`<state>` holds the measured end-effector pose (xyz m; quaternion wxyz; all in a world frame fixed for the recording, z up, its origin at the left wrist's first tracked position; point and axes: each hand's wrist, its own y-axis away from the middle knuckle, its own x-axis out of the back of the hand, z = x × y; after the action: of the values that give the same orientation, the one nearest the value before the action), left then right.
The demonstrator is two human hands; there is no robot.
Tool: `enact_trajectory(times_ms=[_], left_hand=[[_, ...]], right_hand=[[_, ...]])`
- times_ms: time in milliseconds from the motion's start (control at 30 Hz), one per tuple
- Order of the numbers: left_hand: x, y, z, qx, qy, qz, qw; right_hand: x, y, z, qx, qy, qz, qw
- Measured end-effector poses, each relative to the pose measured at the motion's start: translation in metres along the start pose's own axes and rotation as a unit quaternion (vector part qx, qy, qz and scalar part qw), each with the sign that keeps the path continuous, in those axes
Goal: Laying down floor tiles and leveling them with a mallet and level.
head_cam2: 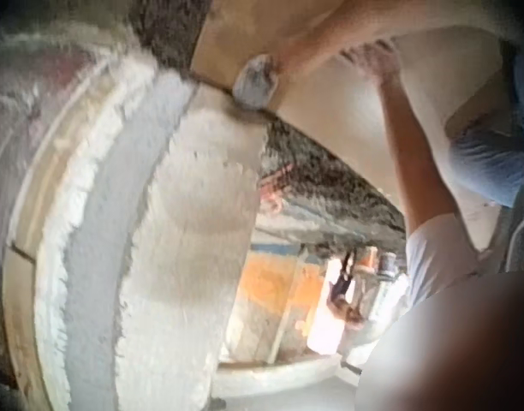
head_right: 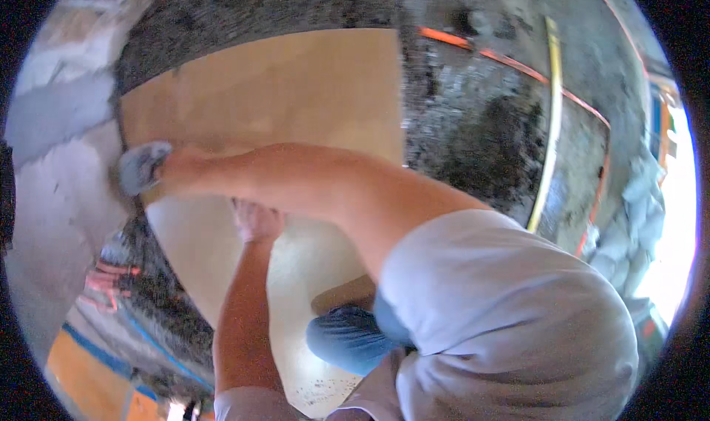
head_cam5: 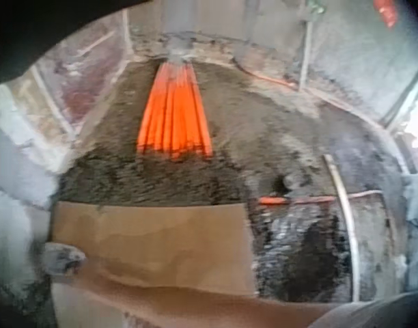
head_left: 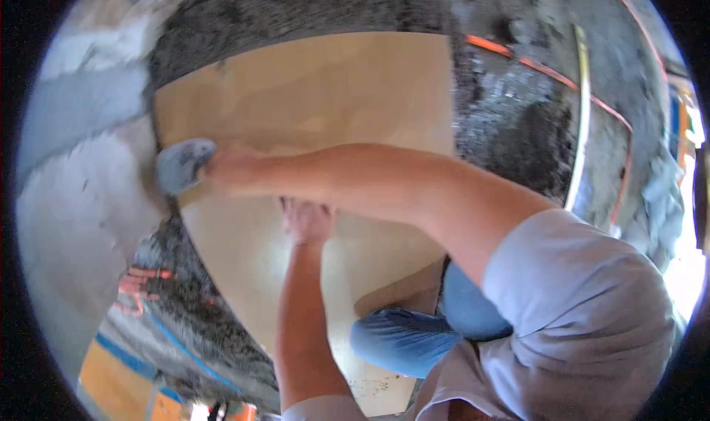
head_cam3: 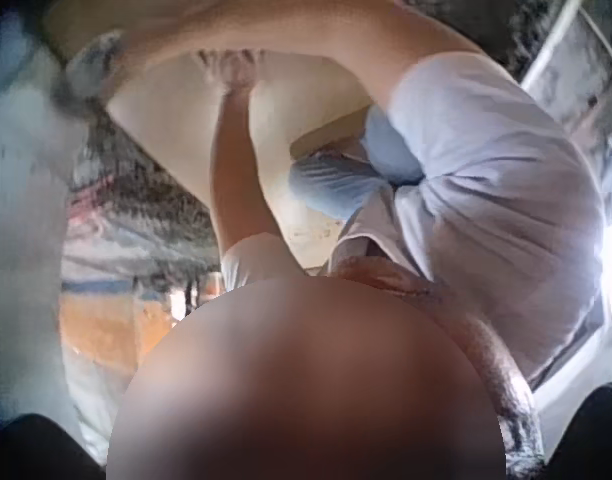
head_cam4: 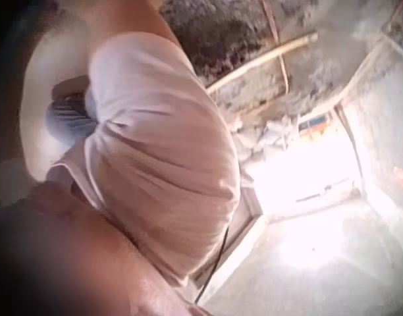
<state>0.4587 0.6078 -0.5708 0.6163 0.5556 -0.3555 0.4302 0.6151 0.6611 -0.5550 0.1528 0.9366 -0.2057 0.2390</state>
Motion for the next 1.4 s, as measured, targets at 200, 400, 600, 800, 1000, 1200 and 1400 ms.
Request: enact_trajectory(times_ms=[200, 400, 600, 800, 1000, 1200, 1400], left_hand=[[-0.011, 0.018, -0.020, 0.016, 0.003, 0.019, 1.000], [-0.002, 0.003, 0.000, 0.005, 0.015, -0.025, 1.000], [-0.028, 0.022, -0.026, 0.010, -0.013, 0.085, 0.996], [-0.007, 0.002, 0.000, 0.035, 0.046, 0.255, 0.965], [-0.032, 0.035, 0.006, 0.298, -0.003, 0.301, 0.906], [-0.096, 0.206, 0.093, 0.210, 0.117, 0.218, 0.946], [-0.179, 0.398, 0.138, 0.514, 0.205, 0.205, 0.807]], right_hand=[[0.020, 0.036, -0.045, -0.131, -0.185, 0.044, 0.973], [0.016, 0.031, -0.022, -0.145, -0.181, 0.047, 0.972], [0.050, 0.118, -0.026, -0.056, -0.173, -0.013, 0.983], [0.083, 0.228, -0.002, -0.181, -0.142, 0.052, 0.972], [0.057, 0.300, 0.003, -0.213, -0.145, 0.023, 0.966], [-0.018, 0.339, 0.025, -0.308, -0.232, -0.002, 0.923], [-0.025, 0.357, 0.012, -0.355, -0.151, 0.033, 0.922]])
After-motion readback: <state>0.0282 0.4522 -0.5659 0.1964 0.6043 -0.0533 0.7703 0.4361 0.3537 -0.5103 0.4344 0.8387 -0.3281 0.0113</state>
